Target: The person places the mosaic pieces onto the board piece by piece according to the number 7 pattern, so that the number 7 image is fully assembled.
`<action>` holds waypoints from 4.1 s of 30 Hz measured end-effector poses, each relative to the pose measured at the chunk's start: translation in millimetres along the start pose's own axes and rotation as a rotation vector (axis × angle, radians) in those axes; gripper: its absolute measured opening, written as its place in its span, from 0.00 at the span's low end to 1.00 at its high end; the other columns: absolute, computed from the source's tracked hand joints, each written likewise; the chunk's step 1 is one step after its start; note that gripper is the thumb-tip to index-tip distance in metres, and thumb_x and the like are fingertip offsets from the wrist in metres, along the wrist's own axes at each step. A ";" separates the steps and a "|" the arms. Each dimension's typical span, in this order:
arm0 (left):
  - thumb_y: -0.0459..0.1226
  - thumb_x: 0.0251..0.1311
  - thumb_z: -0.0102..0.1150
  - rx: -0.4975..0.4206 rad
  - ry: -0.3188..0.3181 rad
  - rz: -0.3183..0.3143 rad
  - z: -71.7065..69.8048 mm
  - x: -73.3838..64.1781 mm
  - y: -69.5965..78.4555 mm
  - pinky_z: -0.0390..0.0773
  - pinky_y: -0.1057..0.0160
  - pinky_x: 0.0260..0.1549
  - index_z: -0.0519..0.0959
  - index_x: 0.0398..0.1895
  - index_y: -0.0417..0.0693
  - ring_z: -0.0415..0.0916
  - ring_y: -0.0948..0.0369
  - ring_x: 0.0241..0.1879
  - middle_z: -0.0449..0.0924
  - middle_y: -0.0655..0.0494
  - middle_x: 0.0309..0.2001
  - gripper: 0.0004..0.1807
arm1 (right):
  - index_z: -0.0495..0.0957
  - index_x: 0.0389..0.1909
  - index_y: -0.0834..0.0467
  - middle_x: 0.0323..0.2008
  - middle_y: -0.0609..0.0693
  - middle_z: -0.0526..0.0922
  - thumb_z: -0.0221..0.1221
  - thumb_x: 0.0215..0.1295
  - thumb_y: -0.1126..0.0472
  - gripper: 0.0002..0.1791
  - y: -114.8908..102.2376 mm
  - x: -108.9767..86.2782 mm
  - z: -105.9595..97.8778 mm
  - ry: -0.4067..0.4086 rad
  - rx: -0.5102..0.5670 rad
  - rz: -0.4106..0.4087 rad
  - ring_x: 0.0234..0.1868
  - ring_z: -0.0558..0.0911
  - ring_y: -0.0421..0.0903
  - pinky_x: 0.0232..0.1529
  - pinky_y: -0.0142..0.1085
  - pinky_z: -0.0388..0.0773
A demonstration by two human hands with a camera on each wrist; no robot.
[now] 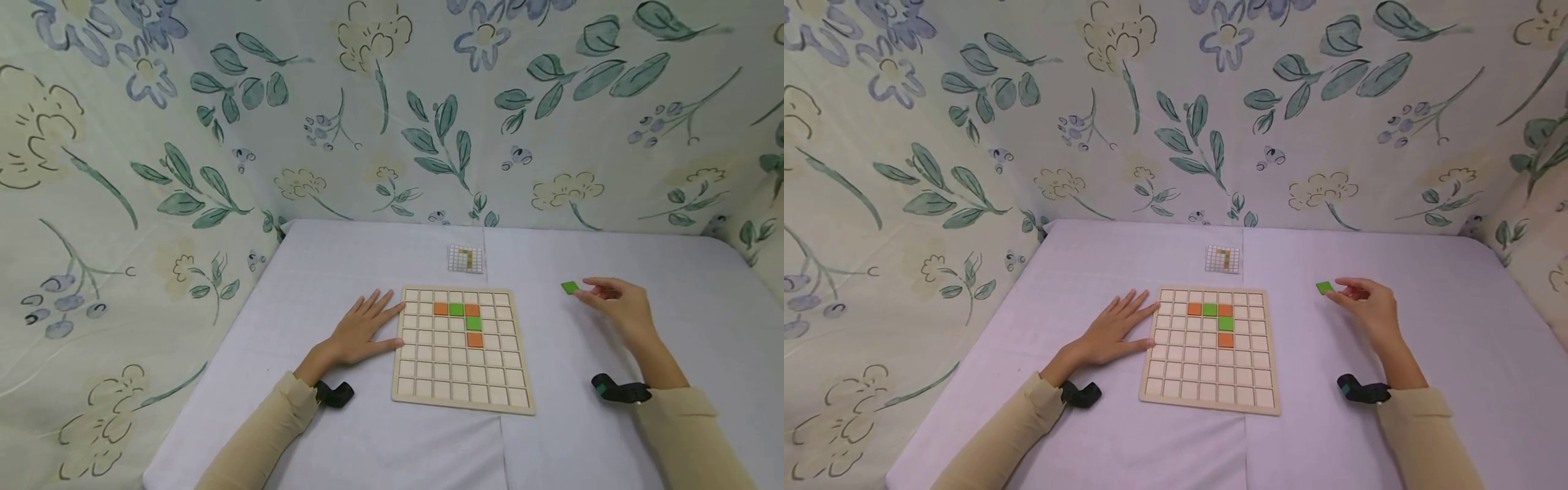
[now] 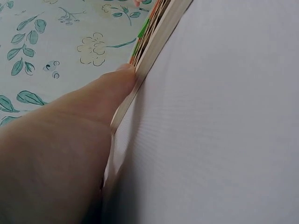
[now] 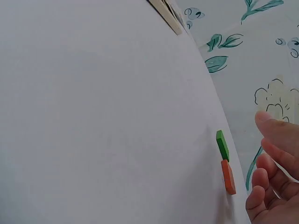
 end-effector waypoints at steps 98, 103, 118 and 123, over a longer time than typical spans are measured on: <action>0.70 0.67 0.38 -0.006 0.027 0.014 1.0 -0.8 -1.4 0.33 0.46 0.73 0.47 0.81 0.64 0.31 0.50 0.78 0.38 0.53 0.80 0.44 | 0.83 0.50 0.65 0.34 0.56 0.71 0.68 0.64 0.61 0.16 -80.2 -36.4 43.8 -0.123 -0.077 -0.274 0.37 0.64 0.49 0.32 0.35 0.60; 0.69 0.67 0.38 -0.014 0.019 0.007 1.6 -0.8 -1.7 0.32 0.47 0.73 0.47 0.81 0.65 0.30 0.50 0.78 0.37 0.54 0.81 0.44 | 0.84 0.48 0.63 0.33 0.53 0.70 0.69 0.61 0.64 0.15 -93.3 -50.0 57.2 -0.160 -0.020 -0.311 0.35 0.64 0.48 0.30 0.33 0.60; 0.69 0.67 0.39 -0.019 0.016 0.002 -0.7 1.6 0.7 0.33 0.46 0.73 0.48 0.81 0.63 0.31 0.50 0.78 0.38 0.53 0.80 0.44 | 0.85 0.44 0.61 0.30 0.52 0.71 0.71 0.56 0.67 0.13 -120.6 -81.1 102.0 -0.336 0.135 -0.360 0.31 0.67 0.46 0.29 0.33 0.64; 0.68 0.67 0.40 -0.020 0.024 0.007 -2.2 2.2 2.6 0.33 0.45 0.73 0.49 0.81 0.62 0.32 0.49 0.78 0.39 0.52 0.80 0.44 | 0.85 0.42 0.61 0.29 0.52 0.71 0.72 0.55 0.67 0.13 -123.6 -89.4 116.2 -0.399 0.185 -0.365 0.28 0.67 0.45 0.26 0.31 0.65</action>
Point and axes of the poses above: each hand's wrist, its own x-axis towards the middle knuckle, its own z-axis out of the palm, y = z × x, the point moved 10 cm from there along x, towards the middle knuckle
